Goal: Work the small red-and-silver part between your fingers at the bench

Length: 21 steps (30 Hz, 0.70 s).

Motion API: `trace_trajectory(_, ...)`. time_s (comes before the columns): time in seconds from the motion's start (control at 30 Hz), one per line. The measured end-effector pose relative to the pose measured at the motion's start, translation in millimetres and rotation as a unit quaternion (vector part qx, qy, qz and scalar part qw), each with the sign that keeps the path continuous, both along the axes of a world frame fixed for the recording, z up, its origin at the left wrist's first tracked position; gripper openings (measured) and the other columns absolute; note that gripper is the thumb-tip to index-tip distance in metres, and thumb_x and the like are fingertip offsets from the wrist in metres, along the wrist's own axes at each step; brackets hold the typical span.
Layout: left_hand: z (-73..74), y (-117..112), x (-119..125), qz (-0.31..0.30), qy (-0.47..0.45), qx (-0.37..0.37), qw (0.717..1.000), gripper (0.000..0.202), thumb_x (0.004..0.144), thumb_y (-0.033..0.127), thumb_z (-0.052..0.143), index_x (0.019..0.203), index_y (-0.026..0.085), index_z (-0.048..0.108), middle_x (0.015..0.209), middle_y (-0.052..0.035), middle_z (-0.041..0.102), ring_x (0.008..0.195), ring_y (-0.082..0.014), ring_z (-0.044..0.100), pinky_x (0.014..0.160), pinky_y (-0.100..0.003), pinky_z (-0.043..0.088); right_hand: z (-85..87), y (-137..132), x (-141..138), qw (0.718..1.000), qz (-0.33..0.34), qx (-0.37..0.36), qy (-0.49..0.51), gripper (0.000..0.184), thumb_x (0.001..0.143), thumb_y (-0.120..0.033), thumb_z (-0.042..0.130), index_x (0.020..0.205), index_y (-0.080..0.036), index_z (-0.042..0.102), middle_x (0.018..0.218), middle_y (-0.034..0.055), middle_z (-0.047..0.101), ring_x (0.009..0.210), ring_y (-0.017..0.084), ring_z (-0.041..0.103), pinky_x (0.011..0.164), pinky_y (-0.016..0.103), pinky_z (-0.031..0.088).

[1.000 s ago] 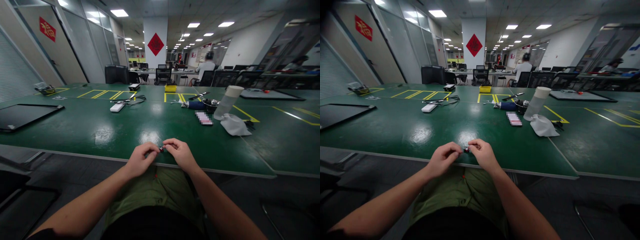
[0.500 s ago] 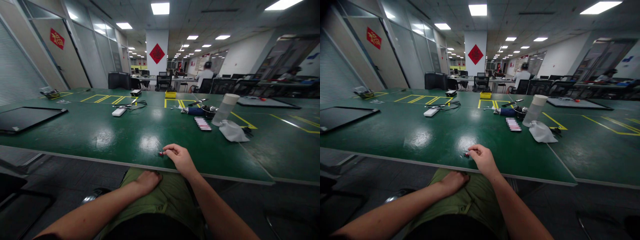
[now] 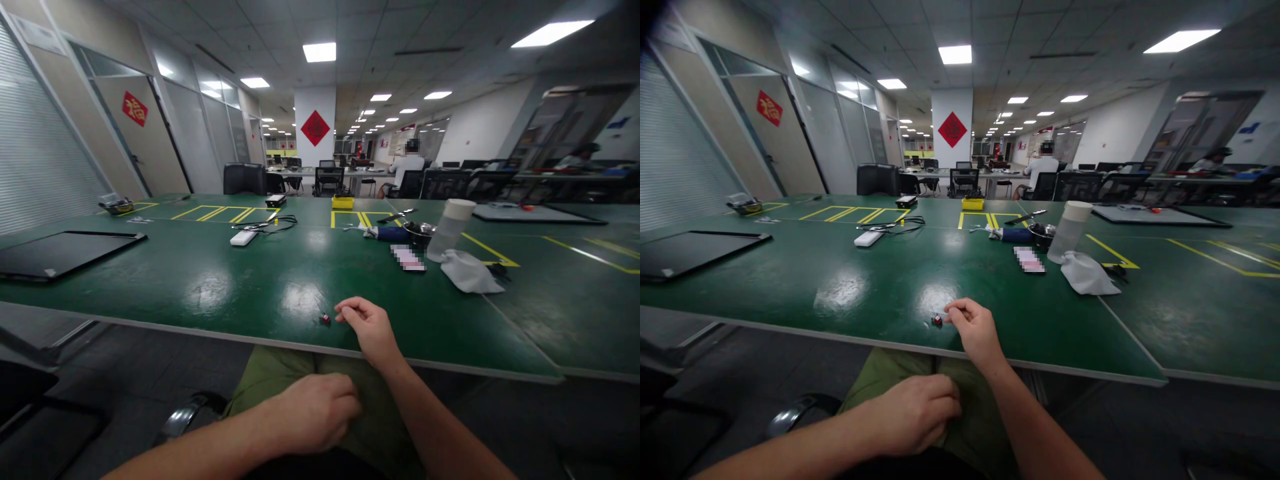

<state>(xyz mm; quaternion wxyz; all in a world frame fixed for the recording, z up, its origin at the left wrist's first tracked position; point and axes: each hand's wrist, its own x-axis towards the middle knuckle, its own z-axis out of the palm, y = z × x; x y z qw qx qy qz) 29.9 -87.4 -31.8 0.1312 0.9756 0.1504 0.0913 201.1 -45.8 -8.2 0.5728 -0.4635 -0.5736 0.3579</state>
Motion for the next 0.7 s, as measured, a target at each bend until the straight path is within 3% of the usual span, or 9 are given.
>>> trace_trajectory(0.13,26.0,19.5,2.2,0.12,-0.089,0.039,0.988,0.023,0.09,0.018,0.039,0.103,0.019,0.057,0.095,-0.0072,0.057,0.088,-0.0163,0.055,0.079,-0.026,0.047,-2.7,-0.2,0.7,0.999,-0.017,0.021,0.029,0.014,0.082,-0.027,0.055,0.081,-0.017,0.065,0.074,0.0036,0.067,0.066,0.016,0.063,0.065,0.027,0.048)
trace_trajectory(0.27,30.4,51.3,8.7,0.209,-0.089,0.102,0.969,0.02,0.09,0.022,0.042,0.103,0.022,0.058,0.101,-0.0062,0.056,0.09,-0.0174,0.056,0.08,-0.029,0.047,-3.2,1.3,1.0,1.0,-0.006,0.027,0.013,0.013,0.081,-0.025,0.056,0.08,-0.016,0.065,0.072,0.0029,0.065,0.067,0.015,0.061,0.065,0.027,0.047)
trace_trajectory(0.37,29.6,66.8,12.3,0.256,-0.066,0.131,0.956,0.029,0.084,0.027,0.055,0.113,0.026,0.055,0.121,-0.0073,0.048,0.094,-0.0198,0.057,0.079,-0.031,0.049,-1.7,1.8,0.8,1.0,-0.007,0.03,-0.002,0.014,0.081,-0.024,0.055,0.079,-0.016,0.065,0.076,0.0035,0.066,0.073,0.017,0.06,0.069,0.027,0.047)
trace_trajectory(0.43,30.1,75.8,12.9,0.262,-0.033,0.12,0.957,0.032,0.083,0.032,0.057,0.115,0.028,0.055,0.123,-0.0072,0.046,0.089,-0.0192,0.06,0.074,-0.03,0.049,-1.1,2.2,0.6,1.0,-0.01,0.027,0.001,0.015,0.082,-0.025,0.054,0.08,-0.016,0.065,0.076,0.0036,0.066,0.074,0.017,0.06,0.07,0.028,0.047)
trace_trajectory(0.53,31.8,89.0,12.6,0.237,0.014,0.093,0.967,0.025,0.09,0.036,0.043,0.105,0.027,0.06,0.105,-0.0058,0.054,0.077,-0.0159,0.062,0.069,-0.027,0.048,-0.3,2.2,0.1,1.0,-0.001,0.015,-0.003,0.014,0.081,-0.025,0.055,0.079,-0.016,0.065,0.076,0.0037,0.066,0.074,0.017,0.06,0.07,0.027,0.046)
trace_trajectory(0.7,30.9,101.7,10.4,0.252,0.018,0.1,0.962,0.032,0.093,0.04,0.033,0.094,0.023,0.06,0.094,-0.0054,0.055,0.074,-0.0166,0.061,0.065,-0.027,0.046,1.9,0.9,0.0,0.999,0.024,0.01,-0.036,0.014,0.082,-0.024,0.055,0.079,-0.016,0.066,0.078,0.0041,0.067,0.076,0.017,0.061,0.072,0.027,0.046)
